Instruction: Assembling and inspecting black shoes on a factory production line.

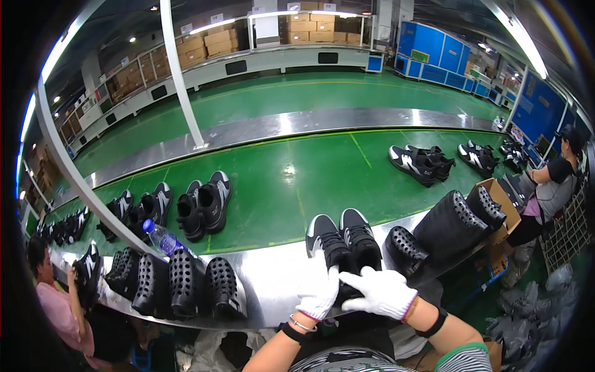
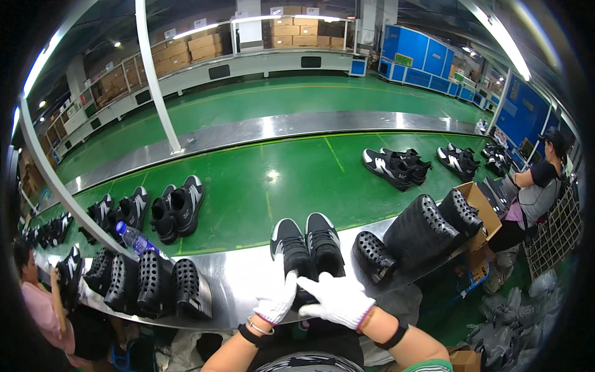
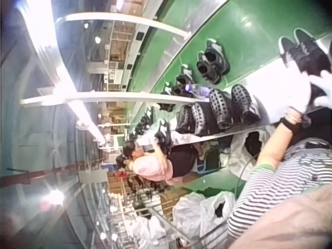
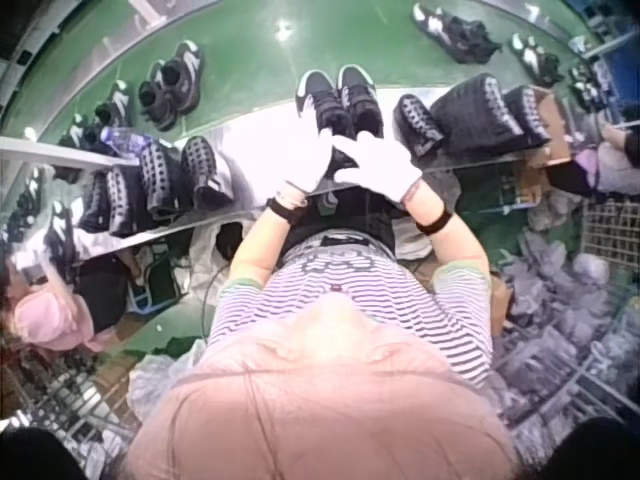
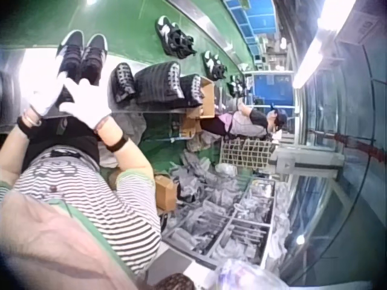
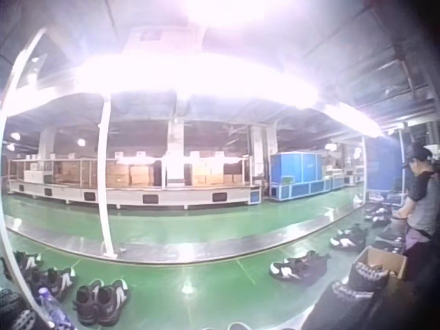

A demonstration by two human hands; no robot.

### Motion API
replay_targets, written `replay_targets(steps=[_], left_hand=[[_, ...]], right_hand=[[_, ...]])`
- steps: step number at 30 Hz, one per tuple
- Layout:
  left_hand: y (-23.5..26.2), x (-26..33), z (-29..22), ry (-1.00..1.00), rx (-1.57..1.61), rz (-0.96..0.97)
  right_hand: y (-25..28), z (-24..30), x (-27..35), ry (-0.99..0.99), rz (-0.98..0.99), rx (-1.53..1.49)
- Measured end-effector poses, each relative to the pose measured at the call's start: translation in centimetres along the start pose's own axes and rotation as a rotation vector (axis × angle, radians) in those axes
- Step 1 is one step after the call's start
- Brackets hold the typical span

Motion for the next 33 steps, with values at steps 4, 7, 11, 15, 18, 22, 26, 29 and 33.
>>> replay_targets(steps=[4,7,11,15,18,22,26,29,33], left_hand=[[0.5,1.6,3.1,-0.089,0.182,0.044],[5.1,3.9,3.8,-0.089,0.126,-0.286],[5.0,5.6,7.2,0.107,0.193,-0.234],[4.1,6.1,6.5,-0.243,-0.431,-0.165],[3.8,6.1,8.3,-0.170,-0.402,-0.103],[4.0,5.7,8.8,-0.096,-0.284,-0.035],[5.8,4.7,6.4,-0.020,-0.141,0.017],[4.8,4.3,7.7,0.063,0.056,-0.064],[4.6,5.5,9.2,0.107,-0.039,-0.138]], right_hand=[[-0.5,0.3,-4.6,0.101,-0.015,0.080],[1.0,1.3,-9.8,0.179,-0.093,0.072],[2.3,2.8,-19.3,0.239,-0.205,0.074],[2.5,1.7,-28.5,0.204,-0.261,-0.024],[7.0,-0.9,-31.5,0.001,-0.260,-0.087],[12.7,-14.1,-31.9,-0.209,-0.449,0.157],[15.7,-30.5,-25.2,-0.732,-0.551,0.215],[15.3,-43.2,-18.4,-1.096,-0.593,0.117],[14.3,-48.8,-14.0,-1.303,-0.429,0.163]])
Point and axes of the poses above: each hand's wrist, its own x-axis away from the middle knuckle, its own y-axis out of the back of the hand, z = x × y, the point moved 8 cm from there along -x, towards the middle knuckle, and after that the axes turned 2 degrees about y, right-handed, at the moved point
